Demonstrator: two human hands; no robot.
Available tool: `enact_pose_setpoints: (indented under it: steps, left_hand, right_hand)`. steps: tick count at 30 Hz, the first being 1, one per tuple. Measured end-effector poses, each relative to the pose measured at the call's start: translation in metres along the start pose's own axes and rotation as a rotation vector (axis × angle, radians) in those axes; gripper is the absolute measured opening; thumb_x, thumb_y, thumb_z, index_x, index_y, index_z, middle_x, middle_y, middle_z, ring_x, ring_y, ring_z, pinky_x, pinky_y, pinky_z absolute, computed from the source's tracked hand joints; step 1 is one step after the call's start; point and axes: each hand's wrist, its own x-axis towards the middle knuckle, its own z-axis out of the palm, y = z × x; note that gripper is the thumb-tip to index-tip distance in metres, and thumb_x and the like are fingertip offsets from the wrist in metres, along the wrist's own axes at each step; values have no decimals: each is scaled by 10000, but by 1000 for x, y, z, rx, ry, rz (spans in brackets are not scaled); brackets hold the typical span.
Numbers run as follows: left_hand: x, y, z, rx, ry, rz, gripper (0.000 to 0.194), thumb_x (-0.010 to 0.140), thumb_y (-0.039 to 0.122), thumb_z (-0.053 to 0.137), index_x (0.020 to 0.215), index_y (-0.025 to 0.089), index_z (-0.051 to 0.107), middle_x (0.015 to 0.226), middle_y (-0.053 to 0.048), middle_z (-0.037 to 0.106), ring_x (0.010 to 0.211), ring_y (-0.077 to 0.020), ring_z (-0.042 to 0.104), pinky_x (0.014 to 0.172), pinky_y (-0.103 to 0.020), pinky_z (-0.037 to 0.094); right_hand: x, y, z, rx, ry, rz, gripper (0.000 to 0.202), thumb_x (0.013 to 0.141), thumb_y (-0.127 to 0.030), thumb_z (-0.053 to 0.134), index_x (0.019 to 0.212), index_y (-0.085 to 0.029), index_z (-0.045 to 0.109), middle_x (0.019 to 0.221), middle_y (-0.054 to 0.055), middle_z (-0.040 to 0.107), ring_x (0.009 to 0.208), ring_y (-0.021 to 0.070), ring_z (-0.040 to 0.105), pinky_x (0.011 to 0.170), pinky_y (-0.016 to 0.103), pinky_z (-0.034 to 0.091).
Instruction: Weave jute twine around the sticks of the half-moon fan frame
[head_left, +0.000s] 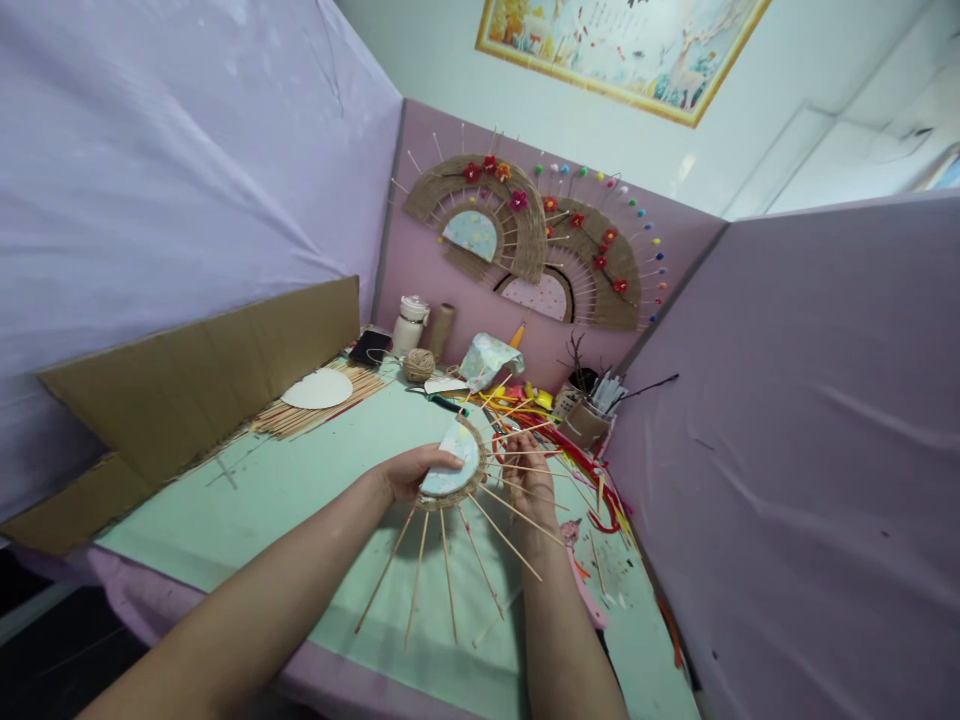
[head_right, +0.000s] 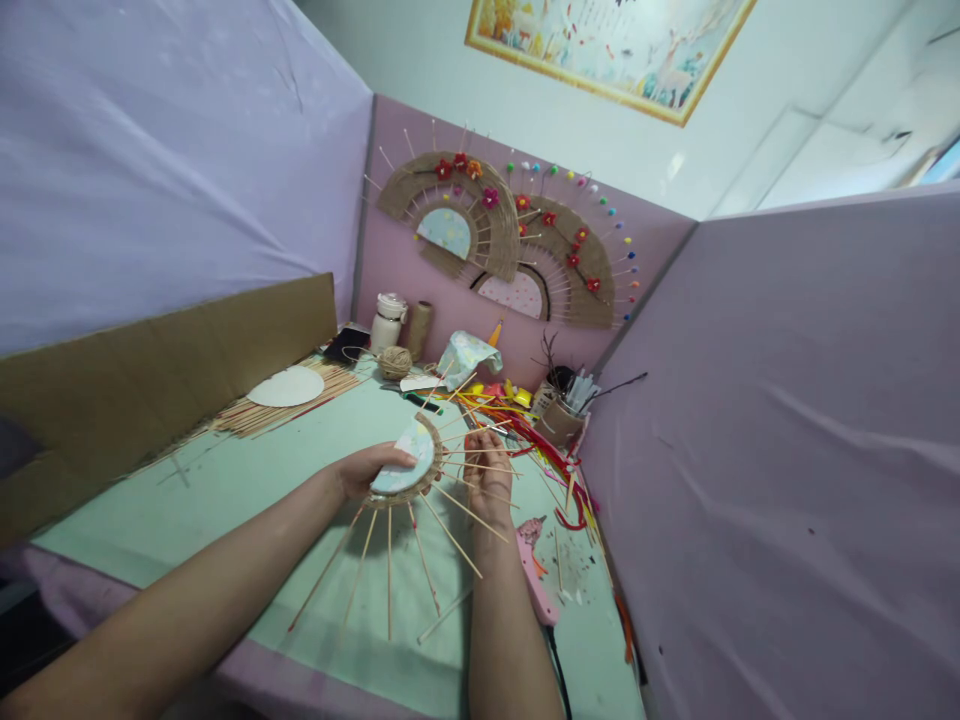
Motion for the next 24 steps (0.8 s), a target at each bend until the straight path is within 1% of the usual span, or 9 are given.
enact_pose_setpoints:
  steps: [3, 6, 9, 11, 14, 18, 21, 24]
  left_hand:
    - [1, 0, 0, 3, 29, 22, 317, 606, 211, 722, 879, 75, 636, 755, -115, 701, 595, -169, 641, 536, -243, 489]
    - [2, 0, -2, 5, 35, 52, 324, 608, 208, 722, 890, 78, 631, 777, -117, 698, 626, -170, 646, 554, -238, 492]
    - [2, 1, -4, 1, 57, 66, 329, 611, 208, 716, 902, 84, 623, 782, -114, 694, 624, -169, 644, 552, -241, 497]
    - [3, 2, -5, -10, 48, 64, 328, 620, 216, 708, 909, 85, 619, 782, -116, 692, 622, -172, 643, 545, -246, 497]
    - [3, 2, -6, -21, 38, 69, 326, 634, 211, 700, 925, 90, 614, 788, -119, 693, 646, -180, 649, 545, -243, 492]
    - [3, 2, -3, -35, 112, 79, 289, 627, 185, 704, 888, 92, 621, 739, -96, 694, 588, -158, 640, 522, -224, 480]
    - [2, 3, -2, -49, 134, 91, 288, 610, 169, 714, 871, 84, 628, 744, -98, 698, 584, -158, 643, 537, -228, 491]
    - [2, 5, -1, -60, 149, 116, 305, 614, 167, 716, 892, 80, 627, 774, -106, 702, 611, -163, 650, 562, -237, 503]
  right_hand:
    - [-2, -2, 1, -11, 10, 8, 199, 645, -133, 715, 792, -210, 605, 804, -20, 682, 738, 85, 657, 634, 165, 551]
    - [-3, -5, 1, 9, 18, 36, 194, 650, -126, 713, 783, -211, 601, 789, -23, 686, 713, 84, 659, 601, 155, 554]
    - [-2, -9, 2, 19, -4, 42, 175, 652, -126, 715, 752, -207, 597, 753, -28, 682, 649, 78, 650, 557, 145, 551]
    - [0, -10, 2, 19, -5, 36, 168, 646, -131, 722, 722, -203, 590, 721, -30, 675, 608, 80, 642, 530, 149, 550]
    - [2, -10, 1, 50, 16, 41, 190, 628, -127, 737, 728, -191, 589, 709, -29, 672, 607, 79, 642, 532, 149, 552]
    - [3, -11, -1, 58, 46, 49, 228, 614, -124, 747, 760, -186, 583, 715, -39, 669, 616, 67, 637, 559, 146, 552]
    - [4, -14, -3, 46, 46, 48, 214, 636, -139, 730, 768, -191, 569, 693, -55, 647, 549, 55, 600, 495, 148, 529]
    - [4, -21, -4, 49, -3, 50, 187, 669, -177, 709, 726, -187, 531, 619, -76, 583, 469, 29, 523, 420, 125, 462]
